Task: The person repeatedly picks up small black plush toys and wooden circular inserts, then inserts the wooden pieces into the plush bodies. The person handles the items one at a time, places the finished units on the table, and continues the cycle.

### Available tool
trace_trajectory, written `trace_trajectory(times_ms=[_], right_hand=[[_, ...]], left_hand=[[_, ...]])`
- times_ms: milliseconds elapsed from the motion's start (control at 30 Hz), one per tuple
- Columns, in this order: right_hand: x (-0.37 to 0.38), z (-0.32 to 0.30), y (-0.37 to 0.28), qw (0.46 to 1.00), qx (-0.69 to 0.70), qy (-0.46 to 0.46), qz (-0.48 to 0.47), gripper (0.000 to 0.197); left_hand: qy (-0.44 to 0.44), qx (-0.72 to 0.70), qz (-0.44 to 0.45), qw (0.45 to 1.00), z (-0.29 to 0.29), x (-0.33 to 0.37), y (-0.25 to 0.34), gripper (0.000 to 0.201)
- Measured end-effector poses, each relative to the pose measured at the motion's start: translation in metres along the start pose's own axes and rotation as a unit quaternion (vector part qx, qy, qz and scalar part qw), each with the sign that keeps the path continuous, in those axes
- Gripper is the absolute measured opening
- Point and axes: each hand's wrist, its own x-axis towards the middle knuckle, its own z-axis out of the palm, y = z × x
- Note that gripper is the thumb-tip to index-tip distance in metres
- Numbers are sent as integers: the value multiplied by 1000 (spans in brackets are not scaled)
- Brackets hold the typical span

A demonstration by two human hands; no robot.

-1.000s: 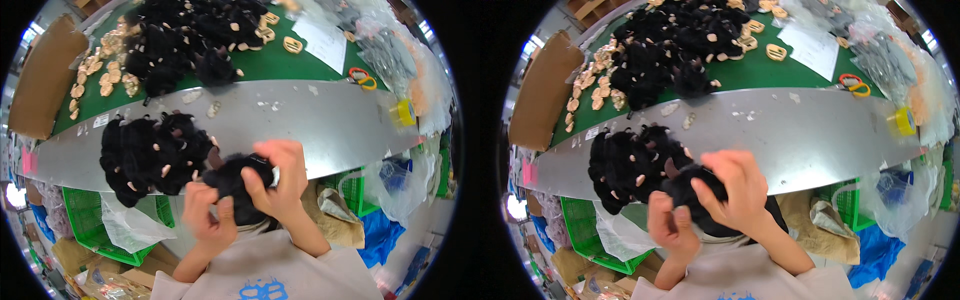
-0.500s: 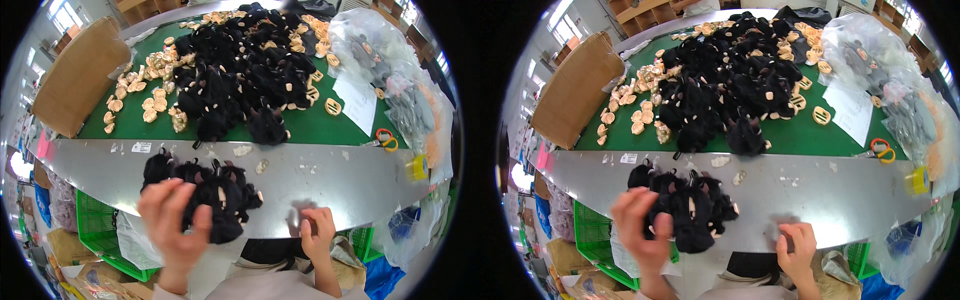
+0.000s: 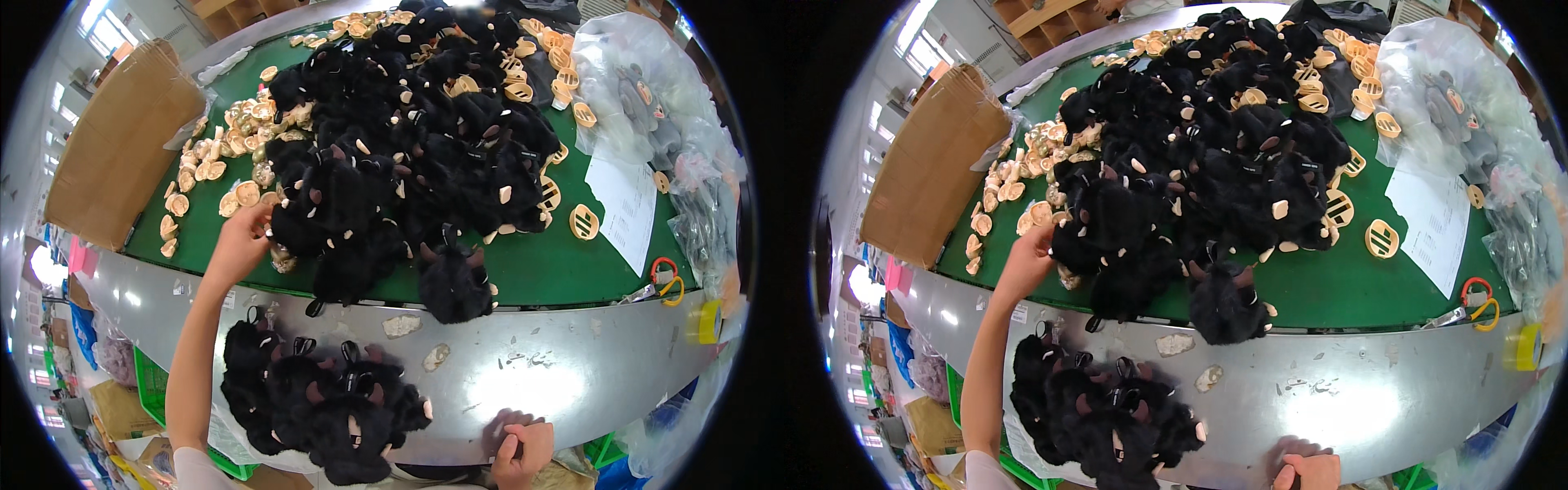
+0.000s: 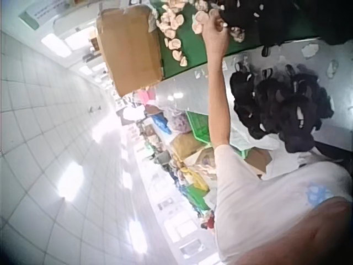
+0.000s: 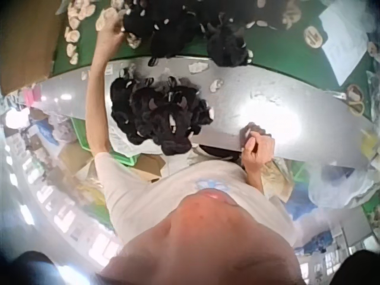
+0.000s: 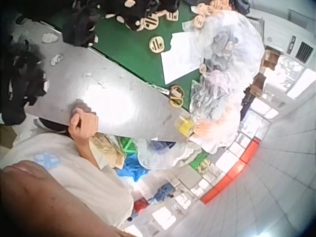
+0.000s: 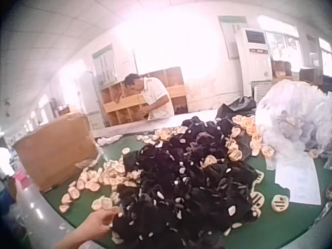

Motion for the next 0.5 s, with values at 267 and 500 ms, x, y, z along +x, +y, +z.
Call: trace_trajectory(times_ms=[267,500], right_hand=[[-21,10,16,1000,7,23,-2,6],[-20,13,19,997,12,57,-56,3]], left_hand=[[106,-56,20,993,-4,-15,10,16],[202,-103,136,964,-21,-57,29,22]])
